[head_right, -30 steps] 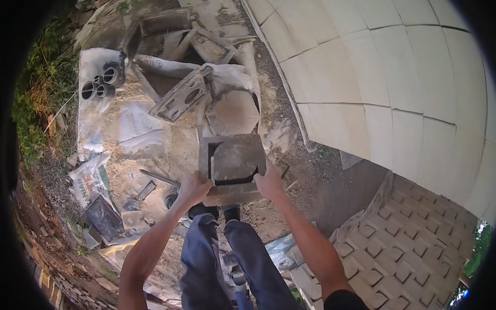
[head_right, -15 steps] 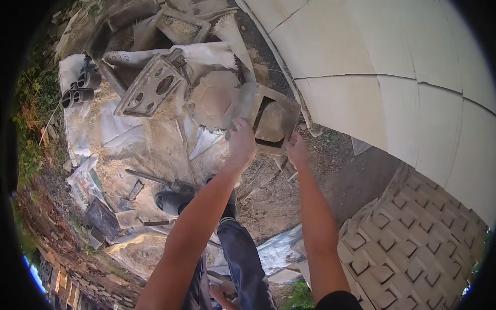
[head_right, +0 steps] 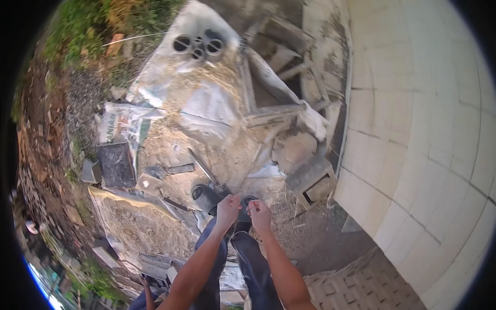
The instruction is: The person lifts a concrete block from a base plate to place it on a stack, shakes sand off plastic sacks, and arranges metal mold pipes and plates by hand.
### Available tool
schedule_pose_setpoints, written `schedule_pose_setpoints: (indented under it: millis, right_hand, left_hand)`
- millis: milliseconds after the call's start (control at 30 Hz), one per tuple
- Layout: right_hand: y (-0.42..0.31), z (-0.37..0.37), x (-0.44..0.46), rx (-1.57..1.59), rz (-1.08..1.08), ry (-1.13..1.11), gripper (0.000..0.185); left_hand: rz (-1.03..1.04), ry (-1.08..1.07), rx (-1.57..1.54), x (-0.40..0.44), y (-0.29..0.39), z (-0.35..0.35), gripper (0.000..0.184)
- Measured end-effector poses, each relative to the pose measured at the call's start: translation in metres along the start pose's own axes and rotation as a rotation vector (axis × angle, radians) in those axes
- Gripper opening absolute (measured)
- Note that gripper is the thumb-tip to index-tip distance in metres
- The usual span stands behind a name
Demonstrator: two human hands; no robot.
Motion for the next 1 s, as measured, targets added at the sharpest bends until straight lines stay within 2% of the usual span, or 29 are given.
schedule_pose_setpoints:
  millis: [33, 100, 200, 267, 300, 333, 367, 433, 500, 533, 600, 633, 700, 733, 767, 833, 867, 900, 933, 967, 1000]
  right_hand:
    - [-0.025, 0.034, 0.002, 0.026, 0.024, -0.107, 0.019]
    - [-0.089, 0.095, 0.012, -0.108, -0.050, -0.249, 0.019]
    - [-0.149, 0.201, 0.050, -0.401, -0.255, -0.461, 0.018]
    - [-0.193, 0.266, 0.068, -0.293, -0.482, -0.525, 0.017]
    - [-0.203, 0.299, 0.082, -0.361, -0.554, -0.544, 0.016]
    - [-0.210, 0.330, 0.095, -0.422, -0.626, -0.557, 0.015]
    - [-0.221, 0.357, 0.098, -0.510, -0.595, -0.606, 0.016]
    - [-0.244, 0.409, 0.092, -0.617, -0.579, -0.676, 0.016]
    - [-0.261, 0.465, 0.085, -0.629, -0.822, -0.705, 0.018]
    - [-0.259, 0.494, 0.085, -0.570, -0.956, -0.719, 0.020]
    - [-0.260, 0.553, 0.079, -0.556, -1.237, -0.735, 0.025]
    - [-0.254, 0.577, 0.072, -0.609, -1.373, -0.726, 0.028]
    - [-0.236, 0.631, 0.074, -0.890, -1.394, -0.643, 0.034]
    - [-0.240, 0.641, 0.068, -0.938, -1.404, -0.594, 0.038]
    - [-0.240, 0.646, 0.059, -0.982, -1.410, -0.549, 0.043]
    - [-0.240, 0.663, 0.061, -1.063, -1.274, -0.547, 0.052]
    - [-0.250, 0.668, 0.063, -1.011, -1.148, -0.638, 0.057]
    - [-0.266, 0.671, 0.056, -0.992, -1.187, -0.626, 0.057]
    - [-0.275, 0.676, 0.050, -1.045, -1.134, -0.753, 0.062]
    - [-0.277, 0.674, 0.047, -1.103, -1.063, -0.878, 0.068]
    - [-0.289, 0.664, 0.043, -1.069, -0.914, -0.931, 0.072]
  left_hand:
    - [-0.105, 0.067, -0.048, 0.007, -0.007, -0.038, 0.026]
    - [-0.125, 0.264, -0.135, 0.029, -0.037, -0.112, 0.025]
    - [0.047, 0.616, -0.096, 0.061, -0.052, -0.223, 0.016]
    - [0.121, 0.828, -0.001, 0.078, -0.052, -0.294, 0.011]
    - [0.160, 0.912, 0.059, 0.087, -0.061, -0.324, 0.011]
    - [0.099, 1.019, 0.052, 0.093, -0.074, -0.354, 0.011]
    - [0.041, 1.123, 0.047, 0.097, -0.086, -0.381, 0.013]
    - [-0.167, 1.275, 0.114, 0.104, -0.125, -0.427, 0.026]
    - [-0.514, 1.418, 0.188, 0.112, -0.187, -0.459, 0.046]
    - [-0.534, 1.435, 0.174, 0.115, -0.213, -0.476, 0.046]
    - [-0.617, 1.192, -0.417, 0.142, -0.287, -0.492, 0.060]
    - [-0.526, 1.143, -0.584, 0.161, -0.324, -0.497, 0.064]
    - [-0.398, 1.039, -0.967, 0.162, -0.300, -0.494, 0.066]
    - [-0.310, 1.024, -1.048, 0.173, -0.309, -0.497, 0.068]
    - [-0.224, 1.009, -1.123, 0.176, -0.320, -0.501, 0.070]
    - [-0.171, 1.128, -1.140, 0.165, -0.320, -0.507, 0.071]
    - [-0.124, 1.135, -1.150, 0.163, -0.313, -0.512, 0.071]
    - [-0.179, 1.205, -1.120, 0.152, -0.311, -0.517, 0.066]
    - [-0.228, 1.272, -1.091, 0.147, -0.311, -0.522, 0.062]
    - [-0.190, 1.273, -1.095, 0.145, -0.310, -0.526, 0.062]
    - [-0.095, 1.169, -1.125, 0.156, -0.311, -0.537, 0.064]
Point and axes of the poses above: each hand's wrist, its own x-axis towards the middle knuckle, its own z-axis out of the palm, y = z × x, the point moved 8 cm from there along x, towards the middle knuckle, and after that the axes turned 2 degrees about -x, right-handed, at the moved point
